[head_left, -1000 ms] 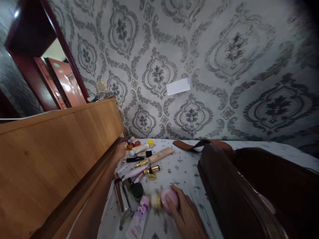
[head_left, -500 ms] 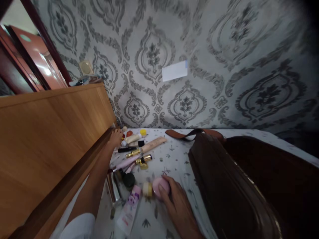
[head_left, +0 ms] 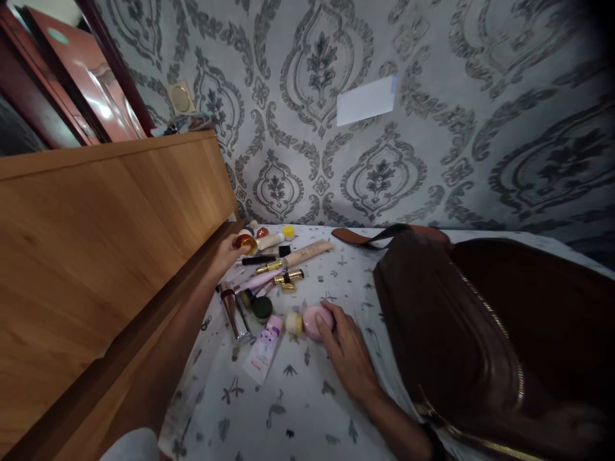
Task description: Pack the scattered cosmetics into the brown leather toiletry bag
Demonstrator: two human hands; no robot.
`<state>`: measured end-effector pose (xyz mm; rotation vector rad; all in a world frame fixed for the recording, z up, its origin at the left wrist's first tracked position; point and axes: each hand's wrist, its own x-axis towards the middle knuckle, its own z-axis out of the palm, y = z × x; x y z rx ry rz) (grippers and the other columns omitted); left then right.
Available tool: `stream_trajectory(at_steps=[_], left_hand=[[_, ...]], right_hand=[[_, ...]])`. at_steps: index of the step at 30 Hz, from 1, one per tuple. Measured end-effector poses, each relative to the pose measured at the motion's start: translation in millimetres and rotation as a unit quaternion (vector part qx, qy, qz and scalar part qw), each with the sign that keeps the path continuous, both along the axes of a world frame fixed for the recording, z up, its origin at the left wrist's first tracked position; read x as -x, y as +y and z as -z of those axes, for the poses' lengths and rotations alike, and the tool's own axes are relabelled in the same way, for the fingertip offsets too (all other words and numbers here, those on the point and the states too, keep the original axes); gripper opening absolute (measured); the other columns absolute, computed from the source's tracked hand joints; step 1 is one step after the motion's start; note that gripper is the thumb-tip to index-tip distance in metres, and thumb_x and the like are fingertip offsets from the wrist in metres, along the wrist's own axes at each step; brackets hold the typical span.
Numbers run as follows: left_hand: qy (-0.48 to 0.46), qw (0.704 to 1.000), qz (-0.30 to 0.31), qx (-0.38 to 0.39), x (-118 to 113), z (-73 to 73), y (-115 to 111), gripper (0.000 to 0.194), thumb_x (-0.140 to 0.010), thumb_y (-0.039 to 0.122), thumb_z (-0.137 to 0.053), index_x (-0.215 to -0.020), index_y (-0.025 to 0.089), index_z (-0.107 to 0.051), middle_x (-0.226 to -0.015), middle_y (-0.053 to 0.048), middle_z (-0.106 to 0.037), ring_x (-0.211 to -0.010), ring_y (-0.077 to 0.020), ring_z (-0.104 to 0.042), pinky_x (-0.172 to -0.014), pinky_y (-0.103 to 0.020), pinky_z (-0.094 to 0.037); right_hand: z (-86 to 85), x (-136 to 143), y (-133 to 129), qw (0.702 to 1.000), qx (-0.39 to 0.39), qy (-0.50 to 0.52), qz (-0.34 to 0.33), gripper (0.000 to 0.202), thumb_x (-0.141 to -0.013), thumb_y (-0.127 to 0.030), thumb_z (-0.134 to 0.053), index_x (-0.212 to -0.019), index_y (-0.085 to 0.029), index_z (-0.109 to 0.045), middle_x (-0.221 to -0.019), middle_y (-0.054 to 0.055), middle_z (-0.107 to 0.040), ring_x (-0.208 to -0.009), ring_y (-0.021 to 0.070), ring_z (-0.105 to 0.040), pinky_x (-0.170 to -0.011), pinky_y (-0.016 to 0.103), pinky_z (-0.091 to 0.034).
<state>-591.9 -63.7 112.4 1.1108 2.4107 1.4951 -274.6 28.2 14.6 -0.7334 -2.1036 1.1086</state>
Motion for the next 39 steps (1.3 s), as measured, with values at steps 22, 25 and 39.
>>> stream_trajectory(at_steps=[22, 25, 39], left_hand=[[-0.325, 0.925, 0.189, -0.064, -184.2, 29.8, -21.2, 0.062, -0.072, 0.064, -0.074, -0.108, 0.014, -0.068, -0.094, -0.008, -0.070, -0.075, -0.0182, -0.065, -0.053, -0.022, -0.050], [-0.297, 0.935, 0.194, -0.027, -185.0, 32.7, -26.6, 0.059, -0.073, 0.063, -0.072, -0.109, 0.016, -0.068, -0.092, -0.006, -0.068, -0.071, -0.0156, -0.061, -0.050, -0.021, -0.048], [-0.207, 0.905, 0.353, 0.113, -187.6, 16.4, -49.3, 0.043, -0.088, 0.049, -0.063, -0.120, 0.020, -0.067, -0.106, -0.006, -0.070, -0.097, -0.0220, -0.064, -0.079, -0.029, -0.054]], right_hand=[[13.8, 8.9, -3.0, 0.991, -0.131, 0.034, 0.015, 0.063, -0.078, -0.033, -0.066, -0.135, -0.013, -0.049, -0.123, 0.018, -0.066, -0.115, 0.0347, -0.060, -0.098, 0.053, -0.047], [14.7, 8.7, -3.3, 0.991, -0.133, -0.006, 0.006, 0.062, -0.076, -0.023, -0.064, -0.135, -0.015, -0.050, -0.125, 0.016, -0.066, -0.115, 0.0336, -0.061, -0.098, 0.050, -0.047], [9.5, 5.4, -3.2, 0.997, -0.082, -0.007, -0.001, 0.059, -0.077, -0.027, -0.069, -0.134, -0.018, -0.054, -0.122, 0.014, -0.068, -0.111, 0.0320, -0.064, -0.094, 0.047, -0.049]])
